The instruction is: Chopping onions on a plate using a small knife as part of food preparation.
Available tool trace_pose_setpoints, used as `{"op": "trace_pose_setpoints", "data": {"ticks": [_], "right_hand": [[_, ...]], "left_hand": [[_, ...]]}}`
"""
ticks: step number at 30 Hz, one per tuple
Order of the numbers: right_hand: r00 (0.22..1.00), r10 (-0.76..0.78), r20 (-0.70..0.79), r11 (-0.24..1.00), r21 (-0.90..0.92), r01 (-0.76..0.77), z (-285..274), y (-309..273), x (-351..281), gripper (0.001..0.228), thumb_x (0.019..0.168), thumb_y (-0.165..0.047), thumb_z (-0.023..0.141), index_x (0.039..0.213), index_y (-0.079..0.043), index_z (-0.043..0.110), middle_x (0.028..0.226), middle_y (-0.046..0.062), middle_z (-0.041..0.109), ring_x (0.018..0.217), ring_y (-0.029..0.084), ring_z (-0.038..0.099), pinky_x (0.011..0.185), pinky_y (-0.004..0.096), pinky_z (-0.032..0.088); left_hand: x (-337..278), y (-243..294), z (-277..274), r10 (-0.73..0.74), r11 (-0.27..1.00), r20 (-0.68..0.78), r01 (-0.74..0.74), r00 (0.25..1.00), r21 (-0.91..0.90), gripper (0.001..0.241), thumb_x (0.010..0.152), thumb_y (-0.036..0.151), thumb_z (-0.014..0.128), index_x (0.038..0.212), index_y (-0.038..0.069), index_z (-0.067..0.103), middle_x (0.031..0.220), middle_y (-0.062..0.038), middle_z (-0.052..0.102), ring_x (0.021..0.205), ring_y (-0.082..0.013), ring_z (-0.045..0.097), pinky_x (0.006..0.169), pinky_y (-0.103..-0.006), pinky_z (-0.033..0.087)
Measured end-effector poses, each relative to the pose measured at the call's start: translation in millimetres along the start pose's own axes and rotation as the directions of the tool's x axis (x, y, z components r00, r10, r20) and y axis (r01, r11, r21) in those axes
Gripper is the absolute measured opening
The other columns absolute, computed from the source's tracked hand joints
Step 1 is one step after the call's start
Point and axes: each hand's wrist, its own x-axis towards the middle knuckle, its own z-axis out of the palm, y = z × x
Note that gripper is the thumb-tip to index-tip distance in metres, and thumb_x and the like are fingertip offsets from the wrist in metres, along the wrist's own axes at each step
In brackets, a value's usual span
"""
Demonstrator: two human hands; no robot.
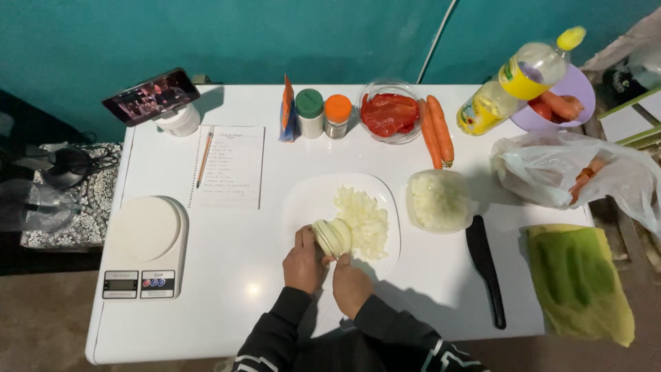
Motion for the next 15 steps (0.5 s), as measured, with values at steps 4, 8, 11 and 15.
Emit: {"op": "trace_pose_setpoints", "data": {"ticks": [4, 8, 11, 15], "right_hand": [[0.994, -0.097, -0.041, 0.995, -0.003, 0.097, -2.7, 6.9, -5.8, 0.023, 0.092, -0.005, 0.052, 0.11, 0.009, 0.048, 0.074, 0.027, 0.07, 0.068, 0.044, 0.071, 0.058, 0.054, 0.057], [0.996, -0.09, -0.008, 0.992, -0.086, 0.089, -1.8, 16.3, -13.2, 0.024, 0.092, -0.007, 0.052, 0.109, 0.009, 0.049, 0.075, 0.027, 0.07, 0.067, 0.044, 0.071, 0.057, 0.055, 0.057], [0.997, -0.072, -0.022, 0.993, -0.093, 0.07, 0.5, 11.2, -10.2, 0.02, 0.093, -0.007, 0.051, 0.106, 0.007, 0.05, 0.074, 0.026, 0.071, 0.067, 0.044, 0.071, 0.058, 0.056, 0.056], [0.995, -0.085, -0.05, 0.993, -0.081, 0.081, 13.5, 15.3, 0.3, 0.018, 0.095, -0.007, 0.049, 0.107, 0.006, 0.049, 0.073, 0.026, 0.071, 0.067, 0.044, 0.072, 0.059, 0.054, 0.058]], "left_hand": [[-1.6, -0.7, 1.9, 0.039, 0.999, -0.039, -0.04, 0.998, -0.023, 0.077, 0.07, 0.031, 0.09, 0.129, 0.003, 0.049, 0.138, -0.011, 0.056, 0.089, -0.0355, 0.071, 0.067, -0.0434, 0.058], [-0.5, 0.2, -0.4, -0.001, 1.0, -0.011, 0.001, 1.0, -0.026, 0.069, 0.072, 0.03, 0.089, 0.124, 0.005, 0.05, 0.141, -0.008, 0.057, 0.09, -0.0332, 0.072, 0.067, -0.0432, 0.058], [-0.8, 3.8, -4.6, -0.007, 1.0, 0.017, 0.007, 1.0, -0.019, 0.072, 0.071, 0.032, 0.088, 0.126, 0.006, 0.05, 0.139, -0.007, 0.058, 0.088, -0.0329, 0.072, 0.066, -0.0431, 0.058], [4.8, 8.7, -6.3, -0.044, 0.999, 0.005, 0.043, 0.999, 0.008, 0.071, 0.072, 0.033, 0.089, 0.127, 0.007, 0.052, 0.135, -0.005, 0.061, 0.085, -0.0332, 0.072, 0.064, -0.0435, 0.057]]}}
